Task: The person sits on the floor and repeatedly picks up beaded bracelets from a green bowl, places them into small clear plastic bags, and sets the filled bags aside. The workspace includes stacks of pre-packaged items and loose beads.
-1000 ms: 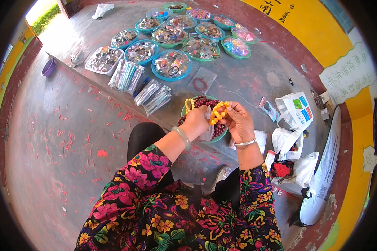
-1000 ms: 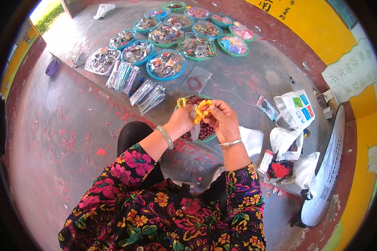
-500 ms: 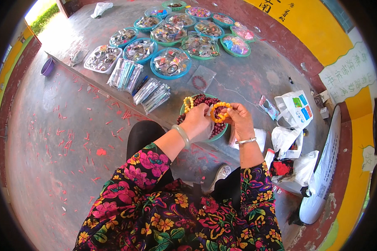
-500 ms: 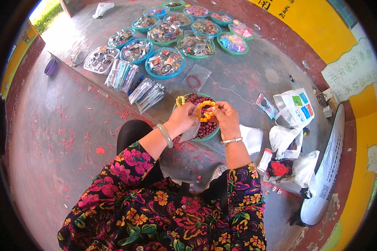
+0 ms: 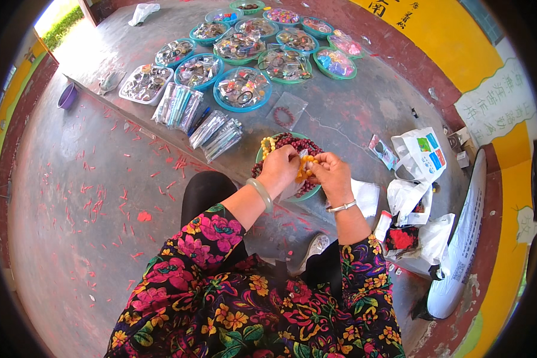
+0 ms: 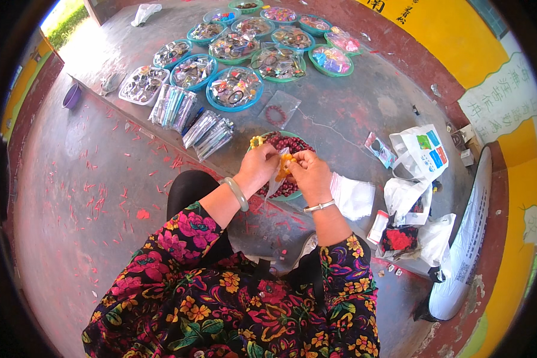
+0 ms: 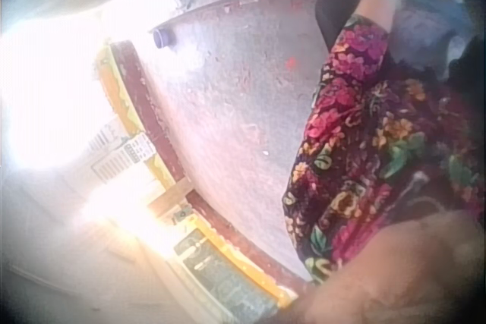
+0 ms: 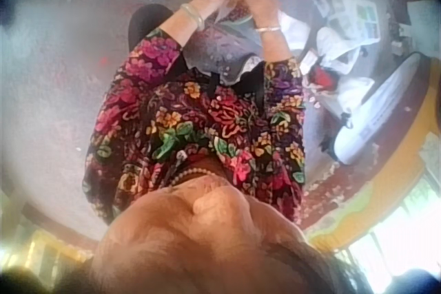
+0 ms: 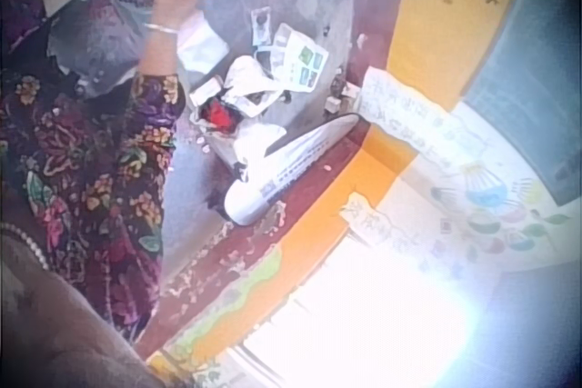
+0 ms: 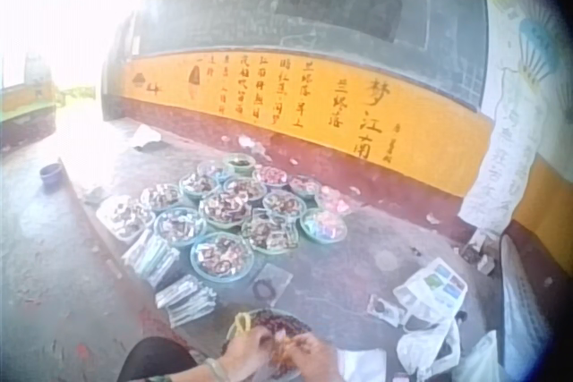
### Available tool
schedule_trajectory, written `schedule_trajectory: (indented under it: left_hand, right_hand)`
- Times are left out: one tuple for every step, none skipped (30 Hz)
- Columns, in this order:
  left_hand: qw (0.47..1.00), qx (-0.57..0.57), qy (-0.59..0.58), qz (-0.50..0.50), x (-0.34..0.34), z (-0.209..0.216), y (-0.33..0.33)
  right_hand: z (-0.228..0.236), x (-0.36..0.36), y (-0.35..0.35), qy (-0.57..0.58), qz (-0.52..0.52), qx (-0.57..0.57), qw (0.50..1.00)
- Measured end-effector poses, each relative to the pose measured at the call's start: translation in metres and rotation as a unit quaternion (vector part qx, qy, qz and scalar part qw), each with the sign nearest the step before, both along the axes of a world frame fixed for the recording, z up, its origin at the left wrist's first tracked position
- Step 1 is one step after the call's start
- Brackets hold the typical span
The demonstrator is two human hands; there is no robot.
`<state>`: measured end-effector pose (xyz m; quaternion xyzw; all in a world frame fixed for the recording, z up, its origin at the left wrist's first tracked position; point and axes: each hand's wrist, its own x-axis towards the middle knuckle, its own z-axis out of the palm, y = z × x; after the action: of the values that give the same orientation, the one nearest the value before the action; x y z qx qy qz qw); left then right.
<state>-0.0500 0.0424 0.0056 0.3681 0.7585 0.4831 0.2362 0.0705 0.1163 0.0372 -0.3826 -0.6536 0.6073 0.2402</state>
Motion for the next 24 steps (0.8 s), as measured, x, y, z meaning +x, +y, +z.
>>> schedule_trajectory:
  left_hand:
    - [1.000, 0.000, 0.002, 0.004, 0.000, 0.002, 0.000]
    - [1.000, 0.007, -0.002, 0.000, 0.000, 0.001, 0.000]
    - [1.000, 0.014, -0.007, -0.005, 0.000, -0.001, 0.000]
    - [1.000, 0.021, -0.012, -0.010, 0.000, -0.002, 0.000]
    - [1.000, 0.018, -0.011, -0.014, 0.000, -0.002, 0.000]
    - [1.000, 0.015, -0.010, -0.017, -0.001, -0.002, 0.000]
    - [1.000, 0.011, -0.010, -0.020, -0.002, -0.002, -0.001]
    - [1.000, 0.010, -0.010, -0.019, -0.002, -0.003, -0.001]
    - [1.000, 0.010, -0.010, -0.019, -0.002, -0.002, -0.001]
    - [1.000, 0.009, -0.009, -0.019, -0.003, -0.002, -0.001]
    - [1.000, 0.015, -0.016, -0.019, -0.003, -0.001, -0.001]
    - [0.999, 0.021, -0.024, -0.018, -0.003, 0.001, -0.001]
    - [0.999, 0.026, -0.031, -0.018, -0.004, 0.003, -0.002]
    - [0.997, 0.029, -0.061, -0.022, -0.004, 0.005, -0.002]
    - [0.995, 0.033, -0.090, -0.026, -0.004, 0.007, -0.003]
    - [0.992, 0.036, -0.119, -0.029, -0.004, 0.008, -0.003]
    - [0.989, 0.044, -0.138, -0.031, -0.005, 0.004, -0.001]
    - [0.986, 0.052, -0.158, -0.031, -0.008, 0.000, 0.000]
    - [0.982, 0.060, -0.178, -0.030, -0.011, -0.004, 0.000]
    - [0.969, 0.082, -0.230, -0.027, -0.012, -0.007, 0.000]
    - [0.954, 0.104, -0.281, -0.025, -0.013, -0.001, -0.001]
    - [0.935, 0.125, -0.331, -0.023, -0.014, 0.004, -0.003]
    - [0.903, 0.155, -0.400, -0.010, -0.016, 0.005, -0.003]
    - [0.876, 0.188, -0.443, -0.005, -0.018, 0.009, -0.003]
  right_hand:
    - [-0.002, 0.001, 0.000, -0.049, 0.009, 0.066, 0.997]
    - [-0.005, 0.001, 0.000, -0.097, 0.017, 0.132, 0.986]
    - [-0.011, 0.001, 0.001, -0.117, 0.016, 0.163, 0.980]
    - [-0.017, 0.001, 0.002, -0.136, 0.015, 0.194, 0.971]
    - [-0.021, 0.002, 0.003, -0.155, 0.014, 0.225, 0.962]
    - [-0.018, 0.001, 0.001, -0.163, 0.014, 0.243, 0.956]
    - [-0.012, -0.001, -0.003, -0.170, 0.014, 0.261, 0.950]
    - [-0.009, -0.002, -0.005, -0.178, 0.014, 0.278, 0.944]
    - [-0.010, -0.001, -0.004, -0.180, 0.016, 0.289, 0.940]
    - [-0.012, -0.001, -0.003, -0.183, 0.017, 0.300, 0.936]
    - [-0.014, -0.001, -0.003, -0.186, 0.019, 0.310, 0.932]
    - [-0.013, -0.001, -0.003, -0.185, 0.025, 0.321, 0.929]
    - [-0.012, -0.001, -0.004, -0.184, 0.031, 0.331, 0.925]
    - [-0.012, 0.000, -0.004, -0.184, 0.037, 0.341, 0.921]
    - [-0.015, 0.000, -0.002, -0.159, 0.031, 0.311, 0.937]
    - [-0.022, 0.001, 0.001, -0.135, 0.025, 0.280, 0.950]
    - [-0.025, 0.002, 0.003, -0.110, 0.018, 0.249, 0.962]
    - [-0.021, 0.001, 0.003, -0.093, 0.002, 0.227, 0.970]
    - [-0.016, 0.001, 0.004, -0.076, -0.015, 0.204, 0.976]
    - [-0.010, 0.001, 0.003, -0.058, -0.031, 0.181, 0.981]
    - [0.002, 0.001, 0.002, -0.051, -0.040, 0.138, 0.988]
    - [0.000, 0.002, 0.006, -0.038, -0.032, 0.135, 0.990]
    - [-0.006, 0.005, 0.013, -0.026, -0.024, 0.131, 0.991]
    - [-0.013, 0.009, 0.021, -0.014, -0.017, 0.129, 0.991]
